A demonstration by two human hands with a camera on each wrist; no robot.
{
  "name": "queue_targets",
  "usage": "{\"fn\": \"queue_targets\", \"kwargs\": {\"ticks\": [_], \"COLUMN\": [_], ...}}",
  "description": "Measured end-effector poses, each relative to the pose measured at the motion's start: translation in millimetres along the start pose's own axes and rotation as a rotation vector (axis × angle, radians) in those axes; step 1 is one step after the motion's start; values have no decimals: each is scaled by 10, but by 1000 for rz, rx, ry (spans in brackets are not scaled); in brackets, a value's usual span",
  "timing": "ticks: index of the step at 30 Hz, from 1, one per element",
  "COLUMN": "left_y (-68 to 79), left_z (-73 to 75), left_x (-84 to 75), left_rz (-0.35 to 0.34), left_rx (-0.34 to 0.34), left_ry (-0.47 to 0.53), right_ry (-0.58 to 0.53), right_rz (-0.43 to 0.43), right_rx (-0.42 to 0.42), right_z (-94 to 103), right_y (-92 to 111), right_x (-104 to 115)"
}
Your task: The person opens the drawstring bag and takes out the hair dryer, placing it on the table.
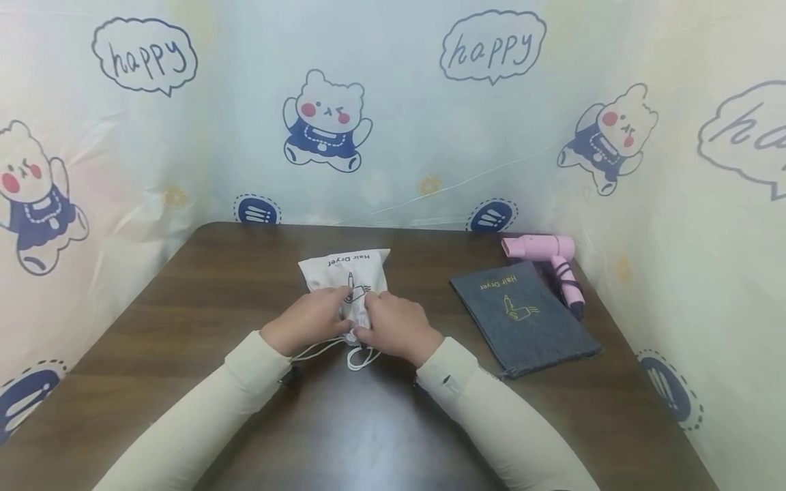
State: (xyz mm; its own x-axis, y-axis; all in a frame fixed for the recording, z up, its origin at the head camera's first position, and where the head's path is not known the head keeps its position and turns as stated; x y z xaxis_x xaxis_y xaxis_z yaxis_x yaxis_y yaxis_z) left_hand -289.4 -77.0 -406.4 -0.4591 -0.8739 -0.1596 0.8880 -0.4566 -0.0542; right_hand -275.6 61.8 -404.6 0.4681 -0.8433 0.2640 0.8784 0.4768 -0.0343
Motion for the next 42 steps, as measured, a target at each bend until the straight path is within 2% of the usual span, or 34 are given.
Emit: {"fn": "queue_targets", "kwargs": {"ticks": [8,12,16,20,23,26,31,36,42], "left_y": [64,81,91,124,161,197,203,182,155], "left_z": [-51,-45,15,122,192,229,172,86,32], "left_x": [-154,-182,-163,-181,-248,-337,-419,-450,-504], "left_rz": [-35,-35,15,45,27,-11,-59,-70,-86], "left_rx": [2,-9,-17,-45,-38,-1,20,-27,-67], "left_ry": [-36,-40,-63,-122,-92,-35,-80,-114,-153], "right_ry": [58,99,106,79,73,102,134,90,69], "right_rz": [11,31,39,9,-7,2,41,64,59], "right_rx": [19,20,22,41,52,43,34,33,22], "right_z": [9,37,109,220,298,335,258,144,117], "right_y": [148,180,179,190,210,220,209,200,212], "right_x": [-5,14,8,-25,-41,-46,-39,-38,-51]}}
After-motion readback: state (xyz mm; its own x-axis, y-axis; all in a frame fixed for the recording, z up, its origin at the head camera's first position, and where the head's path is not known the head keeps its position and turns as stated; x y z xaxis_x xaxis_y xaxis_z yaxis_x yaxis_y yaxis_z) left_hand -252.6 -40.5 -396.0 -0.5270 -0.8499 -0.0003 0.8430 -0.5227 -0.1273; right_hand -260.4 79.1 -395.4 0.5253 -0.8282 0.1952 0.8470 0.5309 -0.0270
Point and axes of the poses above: each hand's wrist, its own y-axis away from the middle knuckle, its own z-axis out of the back of the hand, x = y × z, the point moved 6 cm from there along -y, towards the middle knuckle, and after that the axes turned 3 degrees about -y, right-handed, at the moved point
